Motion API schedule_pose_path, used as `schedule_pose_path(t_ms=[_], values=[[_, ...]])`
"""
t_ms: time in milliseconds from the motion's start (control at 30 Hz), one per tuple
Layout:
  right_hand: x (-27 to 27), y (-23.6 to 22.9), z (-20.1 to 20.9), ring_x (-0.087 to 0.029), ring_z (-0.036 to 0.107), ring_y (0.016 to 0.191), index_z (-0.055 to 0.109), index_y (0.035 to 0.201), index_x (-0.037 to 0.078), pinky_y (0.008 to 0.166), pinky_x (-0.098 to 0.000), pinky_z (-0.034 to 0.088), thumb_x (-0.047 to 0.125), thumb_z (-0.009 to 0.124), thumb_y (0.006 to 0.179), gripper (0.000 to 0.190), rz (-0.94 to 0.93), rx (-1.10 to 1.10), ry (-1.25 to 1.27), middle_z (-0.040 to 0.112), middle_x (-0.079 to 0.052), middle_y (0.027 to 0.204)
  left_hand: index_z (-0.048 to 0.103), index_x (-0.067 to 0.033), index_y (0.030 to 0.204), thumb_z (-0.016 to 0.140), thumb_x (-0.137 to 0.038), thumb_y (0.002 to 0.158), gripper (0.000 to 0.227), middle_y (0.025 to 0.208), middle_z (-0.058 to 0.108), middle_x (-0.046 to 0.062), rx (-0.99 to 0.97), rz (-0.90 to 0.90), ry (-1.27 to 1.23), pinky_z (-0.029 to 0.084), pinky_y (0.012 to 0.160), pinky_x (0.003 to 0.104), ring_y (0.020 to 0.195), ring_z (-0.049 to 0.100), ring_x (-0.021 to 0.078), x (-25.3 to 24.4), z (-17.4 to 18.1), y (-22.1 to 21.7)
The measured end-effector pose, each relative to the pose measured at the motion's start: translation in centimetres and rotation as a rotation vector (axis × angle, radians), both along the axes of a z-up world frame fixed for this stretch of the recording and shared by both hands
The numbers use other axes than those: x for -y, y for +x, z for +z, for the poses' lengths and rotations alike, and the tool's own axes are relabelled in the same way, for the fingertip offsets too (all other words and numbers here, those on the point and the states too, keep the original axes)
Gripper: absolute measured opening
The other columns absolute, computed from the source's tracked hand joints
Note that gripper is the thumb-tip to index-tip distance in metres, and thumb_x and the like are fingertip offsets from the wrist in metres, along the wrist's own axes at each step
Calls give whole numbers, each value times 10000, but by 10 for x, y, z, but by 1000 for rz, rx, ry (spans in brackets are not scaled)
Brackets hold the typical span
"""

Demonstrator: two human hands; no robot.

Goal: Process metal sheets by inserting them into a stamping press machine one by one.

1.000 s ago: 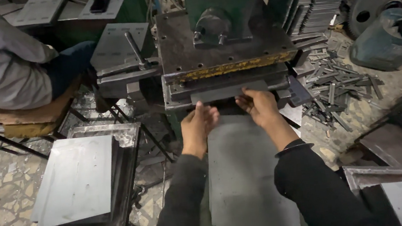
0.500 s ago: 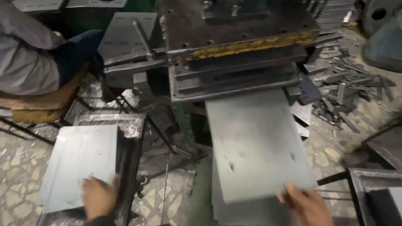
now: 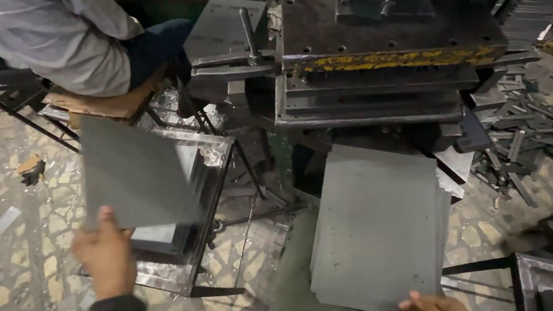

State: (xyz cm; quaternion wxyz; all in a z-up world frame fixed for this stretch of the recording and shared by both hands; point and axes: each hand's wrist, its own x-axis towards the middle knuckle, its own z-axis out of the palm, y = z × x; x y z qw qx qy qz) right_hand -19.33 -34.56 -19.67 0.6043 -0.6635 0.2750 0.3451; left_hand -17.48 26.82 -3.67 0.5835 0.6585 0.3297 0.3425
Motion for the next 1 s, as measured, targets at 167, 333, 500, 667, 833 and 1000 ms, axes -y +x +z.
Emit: schedule_pose_path(t_ms=[167, 333, 500, 667, 833, 1000], values=[[-75, 17, 82, -465, 727, 723, 719, 1127, -248, 641, -519, 589, 165, 563, 974, 467, -81, 104, 206, 798, -420, 957, 510, -26, 1069, 600, -178, 1035, 181, 1156, 573, 87, 134, -38, -589, 600, 999, 336, 1089, 651, 221, 58, 22, 12], [-133, 43, 134, -378, 724, 831, 703, 1208, -172, 752, -468, 603, 159, 554, 993, 422, -80, 179, 257, 784, -320, 1052, 568, 60, 1245, 583, -154, 999, 326, 1275, 581, 147, 3, -90, -807, 493, 1084, 365, 1187, 584, 227, 173, 46, 51], [-167, 71, 196, -355, 673, 1150, 525, 1417, -31, 983, -455, 584, 217, 564, 883, 590, -249, 388, 388, 618, -195, 1438, 619, 44, 914, 608, -163, 1006, 227, 916, 621, 152, 241, -563, -719, 576, 714, 353, 808, 624, 238, 261, -15, 89], [-149, 127, 170, -264, 706, 884, 637, 1061, -56, 837, -374, 606, 132, 615, 1033, 191, -555, 645, 492, 708, -190, 999, 437, 113, 1308, 610, -126, 997, 428, 1251, 537, 295, 190, -448, -1102, 524, 1064, 532, 1183, 602, 410, 301, 27, 121], [-142, 203, 163, -268, 750, 793, 677, 889, 93, 728, -335, 572, 174, 704, 979, 125, -636, 577, 423, 756, -148, 890, 531, 95, 1358, 678, -123, 997, 447, 1148, 599, 231, 125, -507, -955, 624, 974, 499, 1032, 695, 362, 294, 3, 170], [-149, 263, 152, -226, 742, 687, 637, 926, 80, 524, -284, 402, 145, 672, 971, 86, -590, 549, 312, 757, -131, 829, 478, 161, 1340, 648, -80, 1013, 441, 1136, 573, 319, 282, -449, -942, 613, 961, 559, 1007, 701, 435, 293, -19, 221]])
